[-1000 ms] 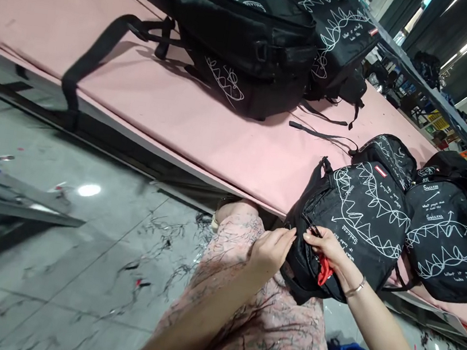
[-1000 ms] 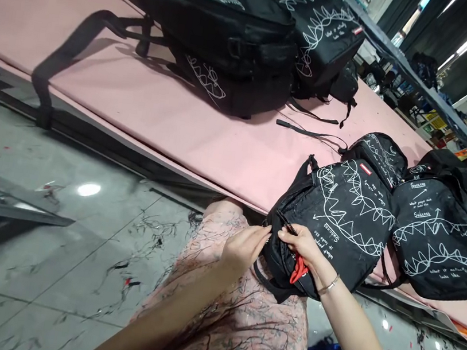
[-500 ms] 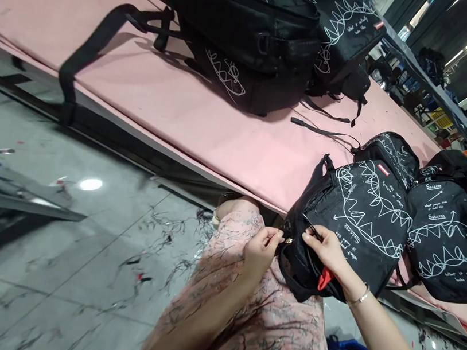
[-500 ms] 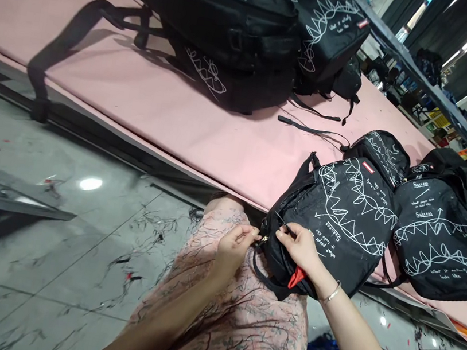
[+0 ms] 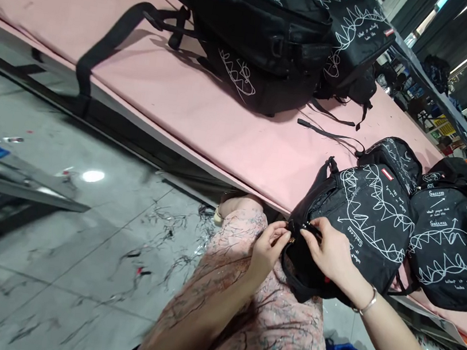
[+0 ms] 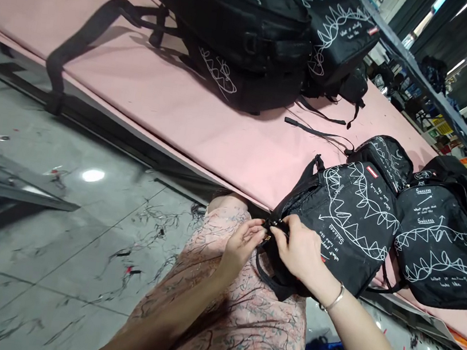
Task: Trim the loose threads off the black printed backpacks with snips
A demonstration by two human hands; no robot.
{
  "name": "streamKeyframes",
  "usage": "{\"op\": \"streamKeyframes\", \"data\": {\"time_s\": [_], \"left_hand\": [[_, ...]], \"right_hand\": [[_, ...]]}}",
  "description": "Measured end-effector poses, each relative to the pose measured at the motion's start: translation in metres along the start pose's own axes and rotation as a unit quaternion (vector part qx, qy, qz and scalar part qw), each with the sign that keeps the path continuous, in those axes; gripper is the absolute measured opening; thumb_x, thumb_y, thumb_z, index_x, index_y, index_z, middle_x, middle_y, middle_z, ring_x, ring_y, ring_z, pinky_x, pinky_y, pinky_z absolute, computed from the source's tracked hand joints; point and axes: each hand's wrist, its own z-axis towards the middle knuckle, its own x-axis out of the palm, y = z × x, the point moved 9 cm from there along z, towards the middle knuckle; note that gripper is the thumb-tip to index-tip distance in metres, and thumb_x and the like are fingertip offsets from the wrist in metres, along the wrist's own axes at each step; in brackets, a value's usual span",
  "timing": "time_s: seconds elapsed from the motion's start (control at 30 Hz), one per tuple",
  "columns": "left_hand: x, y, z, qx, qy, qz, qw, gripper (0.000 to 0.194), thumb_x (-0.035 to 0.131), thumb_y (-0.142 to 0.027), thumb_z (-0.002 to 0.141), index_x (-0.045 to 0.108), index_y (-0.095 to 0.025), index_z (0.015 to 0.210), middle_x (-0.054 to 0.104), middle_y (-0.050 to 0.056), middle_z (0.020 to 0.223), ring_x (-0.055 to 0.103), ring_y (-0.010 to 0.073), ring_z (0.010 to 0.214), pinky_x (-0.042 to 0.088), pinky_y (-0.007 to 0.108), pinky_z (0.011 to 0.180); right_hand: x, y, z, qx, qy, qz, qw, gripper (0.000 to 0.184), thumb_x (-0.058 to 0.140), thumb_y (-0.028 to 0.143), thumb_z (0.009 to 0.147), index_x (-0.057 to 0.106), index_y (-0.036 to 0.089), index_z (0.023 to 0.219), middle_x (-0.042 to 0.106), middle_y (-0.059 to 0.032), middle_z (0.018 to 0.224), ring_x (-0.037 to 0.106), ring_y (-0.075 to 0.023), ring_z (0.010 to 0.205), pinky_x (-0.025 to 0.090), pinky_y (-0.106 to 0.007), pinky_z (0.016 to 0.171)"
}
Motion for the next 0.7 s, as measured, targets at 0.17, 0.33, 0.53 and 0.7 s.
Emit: {"op": "streamKeyframes", "data": {"time_s": [0.17,0.33,0.53,0.7], "left_hand": [[0.003,0.000,0.004,0.056,0.016,0.047,0.997,0.028,0.055,-0.028,0.080,0.060,-0.017,0.105,0.068,0.008,0.097,0.065,0.0166,0.083,0.055,0.030,0.075],[0.004,-0.013,0.005,0.146,0.021,0.133,0.980,0.020,0.055,-0.026,0.082,0.067,-0.021,0.098,0.070,0.005,0.094,0.065,0.0170,0.085,0.053,0.031,0.080],[0.010,-0.038,-0.001,0.236,0.024,0.218,0.947,0.020,0.051,-0.022,0.084,0.068,-0.020,0.093,0.070,0.007,0.090,0.064,0.0181,0.084,0.052,0.031,0.079],[0.014,-0.046,0.002,0.241,0.024,0.255,0.936,0.015,0.051,-0.022,0.082,0.066,-0.019,0.080,0.068,0.006,0.078,0.063,0.0178,0.074,0.051,0.030,0.071]], "right_hand": [[0.037,-0.028,0.017,0.096,0.026,0.170,0.980,0.022,0.060,0.041,0.074,0.061,0.019,0.073,0.058,-0.0017,0.060,0.049,-0.0161,0.054,0.029,-0.026,0.054],[0.066,-0.047,0.021,0.127,0.068,0.425,0.893,0.029,0.061,0.044,0.066,0.051,0.018,0.058,0.044,0.0042,0.053,0.036,-0.0099,0.050,0.027,-0.023,0.050],[0.076,-0.051,0.017,0.141,0.097,0.514,0.841,0.039,0.063,0.053,0.063,0.047,0.017,0.060,0.038,0.0058,0.053,0.030,-0.0072,0.047,0.024,-0.022,0.046],[0.076,-0.051,0.017,0.141,0.077,0.534,0.830,0.043,0.067,0.052,0.061,0.043,0.018,0.054,0.031,0.0075,0.050,0.022,-0.0060,0.046,0.016,-0.023,0.044]]}}
